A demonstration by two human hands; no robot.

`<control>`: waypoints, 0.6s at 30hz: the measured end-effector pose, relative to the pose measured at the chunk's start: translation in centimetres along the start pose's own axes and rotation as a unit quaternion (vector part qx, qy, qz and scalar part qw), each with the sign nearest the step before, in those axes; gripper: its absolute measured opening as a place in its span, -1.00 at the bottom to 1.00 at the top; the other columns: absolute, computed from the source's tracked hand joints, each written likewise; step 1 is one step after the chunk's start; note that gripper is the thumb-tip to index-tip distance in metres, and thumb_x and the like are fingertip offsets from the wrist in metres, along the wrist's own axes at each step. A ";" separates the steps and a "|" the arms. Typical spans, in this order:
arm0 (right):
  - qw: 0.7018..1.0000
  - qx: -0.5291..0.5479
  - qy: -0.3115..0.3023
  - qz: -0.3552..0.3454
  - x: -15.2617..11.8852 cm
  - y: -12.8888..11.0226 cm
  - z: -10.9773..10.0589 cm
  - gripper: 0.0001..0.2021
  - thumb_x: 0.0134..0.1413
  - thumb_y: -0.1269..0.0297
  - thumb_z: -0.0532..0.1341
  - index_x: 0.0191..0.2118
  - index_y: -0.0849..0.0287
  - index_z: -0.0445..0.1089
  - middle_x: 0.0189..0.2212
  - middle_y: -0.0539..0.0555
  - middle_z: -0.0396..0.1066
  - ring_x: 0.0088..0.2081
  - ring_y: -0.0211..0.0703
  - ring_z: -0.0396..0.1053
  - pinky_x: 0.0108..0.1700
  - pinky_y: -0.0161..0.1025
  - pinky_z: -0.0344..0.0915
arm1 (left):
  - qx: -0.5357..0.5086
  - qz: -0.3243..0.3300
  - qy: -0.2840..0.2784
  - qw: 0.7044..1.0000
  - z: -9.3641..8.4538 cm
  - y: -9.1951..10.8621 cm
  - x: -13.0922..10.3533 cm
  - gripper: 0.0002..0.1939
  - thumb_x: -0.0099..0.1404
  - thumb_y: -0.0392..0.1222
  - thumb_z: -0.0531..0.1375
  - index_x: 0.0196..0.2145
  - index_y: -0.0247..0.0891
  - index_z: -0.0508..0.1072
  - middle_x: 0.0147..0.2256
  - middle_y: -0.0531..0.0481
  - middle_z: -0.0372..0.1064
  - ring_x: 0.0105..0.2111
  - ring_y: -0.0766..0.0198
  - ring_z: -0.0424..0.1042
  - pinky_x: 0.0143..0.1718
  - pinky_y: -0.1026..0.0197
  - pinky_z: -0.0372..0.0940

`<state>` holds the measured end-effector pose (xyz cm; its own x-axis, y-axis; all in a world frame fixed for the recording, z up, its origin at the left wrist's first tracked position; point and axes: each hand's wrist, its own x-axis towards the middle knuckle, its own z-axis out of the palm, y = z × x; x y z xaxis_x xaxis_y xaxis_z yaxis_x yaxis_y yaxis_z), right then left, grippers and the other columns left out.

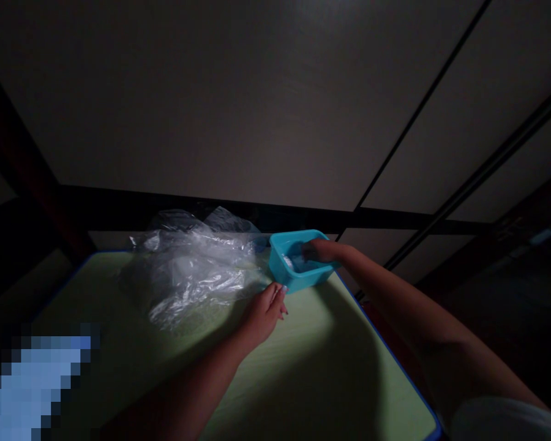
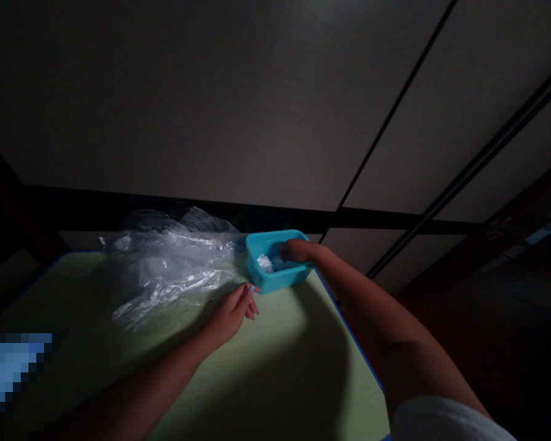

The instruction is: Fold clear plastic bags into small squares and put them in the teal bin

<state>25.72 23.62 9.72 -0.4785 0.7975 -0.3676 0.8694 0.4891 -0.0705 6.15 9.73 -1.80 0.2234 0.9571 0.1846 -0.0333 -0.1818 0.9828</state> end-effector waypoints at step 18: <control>0.986 -0.022 -0.159 0.038 3.8 -1.5 0.2 -0.67 0.24 0.19 0.20 0.05 0.21 0.32 0.00 0.14 0.35 -0.08 -0.06 0.39 -0.09 -0.02 0.40 | 0.013 0.002 -0.004 1.000 -0.1 -0.3 0.0 -0.55 0.32 0.23 -0.06 -0.33 -0.21 0.32 -0.58 0.10 0.31 -0.61 0.29 0.36 -0.52 0.26 0.25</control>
<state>22.65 25.88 8.20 -0.3423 0.6846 -0.6435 0.8920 0.4519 0.0062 6.11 9.84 -2.08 0.2310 0.9545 0.1885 -0.0092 -0.1915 0.9814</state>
